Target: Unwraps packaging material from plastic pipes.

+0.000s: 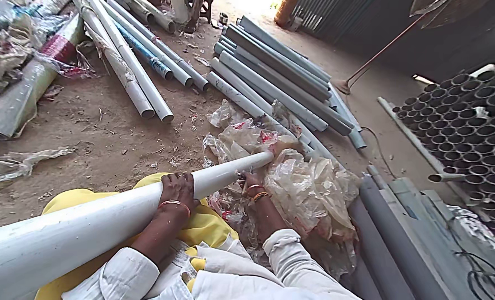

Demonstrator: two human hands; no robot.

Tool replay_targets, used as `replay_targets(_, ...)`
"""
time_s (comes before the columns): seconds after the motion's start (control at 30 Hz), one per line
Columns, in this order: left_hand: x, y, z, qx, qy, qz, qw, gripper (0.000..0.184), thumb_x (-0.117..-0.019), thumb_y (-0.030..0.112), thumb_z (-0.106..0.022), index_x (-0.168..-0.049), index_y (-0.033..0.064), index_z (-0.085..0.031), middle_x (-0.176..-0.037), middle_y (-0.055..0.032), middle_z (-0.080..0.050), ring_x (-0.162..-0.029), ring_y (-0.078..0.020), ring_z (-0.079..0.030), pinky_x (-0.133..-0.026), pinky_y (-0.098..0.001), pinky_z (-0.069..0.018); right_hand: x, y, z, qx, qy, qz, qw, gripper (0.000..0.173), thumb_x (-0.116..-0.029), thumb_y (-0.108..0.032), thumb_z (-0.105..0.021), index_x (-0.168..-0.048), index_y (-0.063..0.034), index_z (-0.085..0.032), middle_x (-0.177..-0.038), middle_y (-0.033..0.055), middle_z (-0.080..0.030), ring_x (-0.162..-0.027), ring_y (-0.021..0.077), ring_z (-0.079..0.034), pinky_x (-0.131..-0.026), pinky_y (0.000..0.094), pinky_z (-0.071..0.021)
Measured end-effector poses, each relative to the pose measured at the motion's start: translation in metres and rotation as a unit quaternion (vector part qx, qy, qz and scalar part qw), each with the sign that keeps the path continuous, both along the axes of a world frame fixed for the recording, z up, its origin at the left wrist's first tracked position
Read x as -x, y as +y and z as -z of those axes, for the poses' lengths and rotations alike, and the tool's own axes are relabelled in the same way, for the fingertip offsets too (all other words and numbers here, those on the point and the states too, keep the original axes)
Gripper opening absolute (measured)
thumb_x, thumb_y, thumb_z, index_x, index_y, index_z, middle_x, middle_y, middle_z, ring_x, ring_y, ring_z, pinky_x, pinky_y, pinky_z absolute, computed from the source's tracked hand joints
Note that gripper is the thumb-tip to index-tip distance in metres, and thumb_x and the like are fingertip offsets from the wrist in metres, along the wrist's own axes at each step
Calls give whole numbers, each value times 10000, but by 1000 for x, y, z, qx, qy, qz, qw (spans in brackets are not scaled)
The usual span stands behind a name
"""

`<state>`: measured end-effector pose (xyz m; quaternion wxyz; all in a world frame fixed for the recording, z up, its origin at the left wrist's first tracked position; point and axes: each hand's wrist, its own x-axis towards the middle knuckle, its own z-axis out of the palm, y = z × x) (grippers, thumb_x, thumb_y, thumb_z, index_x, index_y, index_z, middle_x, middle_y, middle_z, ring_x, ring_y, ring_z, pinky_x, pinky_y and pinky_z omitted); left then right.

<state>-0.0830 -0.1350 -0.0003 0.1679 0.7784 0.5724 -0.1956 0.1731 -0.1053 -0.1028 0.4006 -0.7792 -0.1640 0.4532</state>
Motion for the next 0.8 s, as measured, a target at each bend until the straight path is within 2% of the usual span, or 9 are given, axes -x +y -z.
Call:
replay_targets(0.03, 0, 1, 0, 0, -1, 0, 1000, 862, -907, 529, -700, -1504, -18, -405, -1444, -267, -504, -1354, -439, -457, -1098, -582, -334, -3, 1, -3, 12, -30, -20, 999, 419, -1121, -354, -431, -1204, 36, -559, -871, 118, -614, -607, 144, -593, -560, 278, -514)
replay_targets(0.1, -1, 0, 0, -1, 7, 5, 1000, 866, -909, 534, -693, -1507, -20, -398, -1444, -268, -503, -1351, -438, -461, -1093, -577, -343, -5, 6, -7, 41, -75, -60, 995, 600, -1100, -530, -354, -1170, 15, -595, -872, 109, -607, -614, 150, -575, -571, 290, -502)
replay_targets(0.17, -1, -1, 0, -1, 7, 2, 1000, 866, -905, 530, -700, -1503, -21, -402, -1449, -264, -497, -1356, -432, -458, -1096, -575, -341, -2, 13, -11, 83, -103, -125, 983, 638, -1068, -587, -405, -1134, 12, -616, -848, 89, -570, -623, 141, -541, -588, 287, -489)
replay_targets(0.27, -1, 0, 0, 0, 10, -2, 1000, 875, -905, 536, -698, -1512, -16, -392, -1456, -261, -492, -1359, -425, -456, -1103, -574, -332, 5, 21, -13, 98, -120, -199, 968, 488, -1055, -458, -559, -1093, 24, -622, -776, 59, -555, -594, 115, -515, -586, 271, -471)
replay_targets(0.4, -1, 7, -3, 17, 12, -8, 1000, 907, -881, 574, -711, -1503, -10, -402, -1424, -258, -521, -1341, -423, -476, -1101, -575, -337, 4, 17, 0, -1, -16, -134, 991, 227, -1069, -209, -572, -1077, 18, -576, -733, 30, -506, -540, 75, -466, -517, 212, -427)
replay_targets(0.53, 2, 22, -7, 55, -6, -35, 998, 928, -834, 606, -750, -1502, 42, -438, -1399, -231, -559, -1321, -395, -518, -1098, -589, -357, 12, 0, 8, -73, 42, -55, 995, 191, -1081, -160, -536, -1094, 28, -561, -751, 43, -524, -561, 84, -500, -542, 216, -462)
replay_targets(0.67, 6, 42, -13, 99, -29, -84, 991, 887, -799, 610, -788, -1450, 69, -521, -1386, -242, -576, -1324, -422, -521, -1072, -647, -377, 23, -12, 18, -125, 85, 7, 989, 159, -1079, -112, -521, -965, -4, -544, -675, 20, -505, -509, 70, -484, -508, 202, -455)
replay_targets(0.73, 12, 59, -6, 120, -36, -89, 988, 864, -794, 635, -781, -1369, 23, -579, -1334, -259, -600, -1290, -430, -544, -1040, -657, -403, 26, -23, 24, -101, 72, -17, 992, 153, -1081, -104, -512, -985, 12, -543, -689, 17, -493, -531, 72, -483, -530, 212, -458)
replay_targets(0.8, 21, 79, 8, 139, -49, -93, 985, 846, -790, 670, -762, -1295, 4, -633, -1258, -261, -637, -1228, -422, -582, -1011, -653, -416, 22, -43, 46, -31, 5, -119, 992, 190, -1079, -139, -532, -1028, 41, -568, -739, 42, -512, -586, 92, -498, -584, 244, -469)
